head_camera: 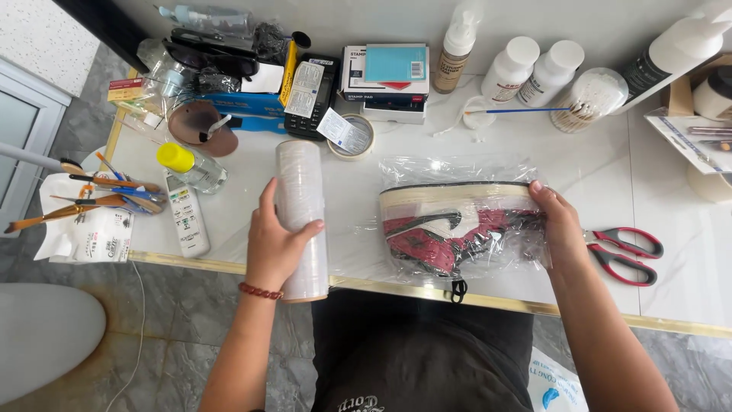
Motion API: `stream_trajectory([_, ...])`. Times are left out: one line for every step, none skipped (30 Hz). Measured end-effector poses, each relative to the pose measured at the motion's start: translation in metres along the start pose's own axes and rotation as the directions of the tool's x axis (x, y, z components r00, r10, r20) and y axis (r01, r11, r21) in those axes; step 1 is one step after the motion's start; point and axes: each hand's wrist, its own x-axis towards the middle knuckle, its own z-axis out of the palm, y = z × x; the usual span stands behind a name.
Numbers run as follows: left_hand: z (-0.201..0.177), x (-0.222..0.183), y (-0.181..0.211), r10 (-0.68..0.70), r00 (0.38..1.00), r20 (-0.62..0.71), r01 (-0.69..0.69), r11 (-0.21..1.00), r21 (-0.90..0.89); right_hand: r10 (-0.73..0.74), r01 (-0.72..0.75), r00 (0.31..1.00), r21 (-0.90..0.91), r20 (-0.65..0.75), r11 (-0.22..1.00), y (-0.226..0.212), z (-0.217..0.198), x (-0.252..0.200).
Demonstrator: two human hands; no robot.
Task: The person holds a sneaker and uses a small brush to apply a liquid along the midsole edge, dipping the brush in a small cup. They then wrap the entire shoe with a roll of clear plastic wrap, rotating the shoe to cover it, and set the wrapped shoe on the workbench.
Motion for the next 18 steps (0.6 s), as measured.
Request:
stream_trajectory([-0.007,0.001,0.002,-0.095,0.994,0.054,0.098,0.993,-0.062,-0.004,0.004,1.000,-0.009,0.004,1.000,0.000,0.000,0.001])
stream_trajectory([-0.012,0.001,0.004,-0.186,0.976,0.117,0.199,0.973,-0.119,-0.009,0.009,1.000,-0.021,0.007,1.000,-0.001,-0.002,0.001])
stream_trajectory([-0.011,0.000,-0.003,-0.184,0.975,0.122,0.198,0.973,-0.116,-0.007,0.007,1.000,-0.018,0.001,1.000,-0.003,-0.002,0.000])
stream_trajectory([-0.012,0.000,-0.009,-0.151,0.982,0.117,0.165,0.978,-0.129,0.020,-0.021,1.000,-0.058,-0.012,0.998,-0.007,0.000,0.001])
stream_trajectory([-0.012,0.000,-0.015,-0.118,0.987,0.111,0.133,0.981,-0.142,0.047,-0.049,0.999,-0.098,-0.025,0.994,-0.011,0.002,0.002])
stream_trajectory([-0.013,-0.002,-0.012,-0.119,0.986,0.116,0.135,0.981,-0.140,0.051,-0.053,0.998,-0.097,-0.028,0.994,-0.009,-0.002,0.004])
stream_trajectory([-0.014,-0.004,-0.008,-0.053,0.996,0.065,0.052,0.999,0.011,0.024,-0.025,1.000,-0.117,-0.008,0.993,-0.008,-0.006,0.007])
stream_trajectory([-0.013,-0.005,-0.005,0.024,0.999,0.028,-0.028,0.986,0.164,-0.003,0.004,1.000,-0.136,0.012,0.991,-0.006,-0.011,0.009])
stream_trajectory([-0.013,-0.008,0.004,0.024,0.999,0.034,-0.029,0.986,0.163,0.000,0.001,1.000,-0.136,0.007,0.991,-0.007,-0.012,0.008])
stream_trajectory([-0.013,-0.010,0.012,0.258,0.964,-0.063,-0.232,0.933,0.275,-0.034,0.032,0.999,-0.210,-0.007,0.977,-0.009,-0.013,0.008])
stream_trajectory([-0.013,-0.012,0.020,0.485,0.865,-0.129,-0.403,0.825,0.397,-0.068,0.060,0.997,-0.284,-0.019,0.957,-0.011,-0.013,0.008])
stream_trajectory([-0.005,-0.014,0.036,0.483,0.867,-0.121,-0.405,0.825,0.393,-0.063,0.052,0.998,-0.286,-0.026,0.957,-0.020,-0.007,-0.002])
stream_trajectory([0.002,-0.016,0.052,0.534,0.844,-0.057,-0.511,0.831,0.222,-0.128,0.071,0.988,-0.492,-0.082,0.867,-0.030,0.000,-0.013])
stream_trajectory([0.011,-0.018,0.068,0.589,0.808,-0.010,-0.588,0.808,0.038,-0.205,0.073,0.972,-0.677,-0.116,0.733,-0.040,0.006,-0.022])
stream_trajectory([0.025,-0.021,0.070,0.587,0.810,-0.007,-0.587,0.809,0.033,-0.203,0.068,0.972,-0.680,-0.120,0.730,-0.043,0.005,-0.030])
stream_trajectory([0.040,-0.022,0.073,0.606,0.793,0.057,-0.608,0.793,0.024,-0.253,0.101,0.960,-0.691,-0.121,0.716,-0.047,0.005,-0.035])
stream_trajectory([0.054,-0.022,0.076,0.623,0.773,0.122,-0.629,0.777,0.014,-0.302,0.134,0.945,-0.702,-0.121,0.699,-0.052,0.005,-0.040])
stream_trajectory([0.060,-0.022,0.073,0.626,0.772,0.112,-0.631,0.775,0.016,-0.311,0.143,0.943,-0.702,-0.116,0.697,-0.042,-0.010,-0.039])
